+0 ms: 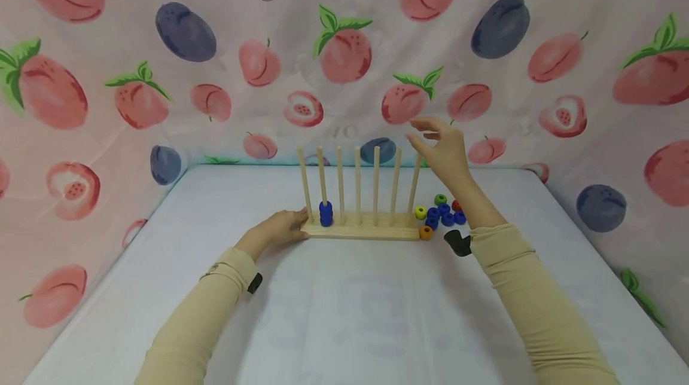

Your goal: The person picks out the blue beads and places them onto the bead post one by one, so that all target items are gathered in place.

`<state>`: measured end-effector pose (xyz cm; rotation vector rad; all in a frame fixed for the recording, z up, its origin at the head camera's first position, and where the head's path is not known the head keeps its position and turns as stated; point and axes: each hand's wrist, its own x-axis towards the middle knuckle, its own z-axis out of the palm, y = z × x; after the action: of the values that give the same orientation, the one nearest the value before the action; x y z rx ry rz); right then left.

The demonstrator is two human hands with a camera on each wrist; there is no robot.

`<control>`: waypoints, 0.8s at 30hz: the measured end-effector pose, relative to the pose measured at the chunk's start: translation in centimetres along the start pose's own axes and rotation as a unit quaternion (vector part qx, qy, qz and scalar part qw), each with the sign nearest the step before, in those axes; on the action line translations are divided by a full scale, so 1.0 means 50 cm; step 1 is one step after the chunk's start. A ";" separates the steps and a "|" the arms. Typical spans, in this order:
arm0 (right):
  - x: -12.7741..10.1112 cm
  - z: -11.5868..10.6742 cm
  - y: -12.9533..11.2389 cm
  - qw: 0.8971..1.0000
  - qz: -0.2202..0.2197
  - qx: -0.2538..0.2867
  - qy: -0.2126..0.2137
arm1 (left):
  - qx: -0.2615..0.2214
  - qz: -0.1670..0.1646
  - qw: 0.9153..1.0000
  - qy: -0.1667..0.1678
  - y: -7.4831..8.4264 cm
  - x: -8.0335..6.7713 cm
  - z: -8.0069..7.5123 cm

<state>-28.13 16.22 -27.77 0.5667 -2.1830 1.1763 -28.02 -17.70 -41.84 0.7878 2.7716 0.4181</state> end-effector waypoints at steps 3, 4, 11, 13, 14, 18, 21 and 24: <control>-0.002 -0.016 0.011 1.000 -0.004 -0.007 0.004 | -0.002 -0.005 1.000 0.001 0.003 0.002 -0.001; -0.003 -0.020 0.014 1.000 -0.005 -0.010 0.005 | -0.004 -0.007 1.000 0.001 0.003 0.002 -0.001; -0.014 -0.043 0.029 0.999 0.021 -0.021 -0.011 | -0.010 -0.015 1.000 0.003 0.003 -0.002 0.004; -0.020 -0.048 0.040 0.999 0.035 -0.021 -0.019 | -0.011 -0.013 1.000 0.004 -0.001 -0.002 0.008; -0.023 -0.051 0.046 0.999 0.040 -0.021 -0.022 | -0.010 -0.009 1.000 0.006 -0.003 -0.002 0.010; -0.033 -0.061 0.068 0.997 0.055 -0.030 -0.038 | -0.011 -0.003 1.000 0.010 -0.005 0.002 0.015; -0.039 -0.065 0.082 0.996 0.067 -0.035 -0.042 | -0.010 -0.003 1.000 0.011 -0.003 0.001 0.013; -0.045 -0.067 0.094 0.995 0.077 -0.038 -0.044 | -0.007 -0.004 1.000 0.010 -0.001 -0.001 0.011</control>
<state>-28.36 21.71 -30.67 0.4312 -2.3725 1.1605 -27.83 -17.67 -42.38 0.7738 2.7858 0.4465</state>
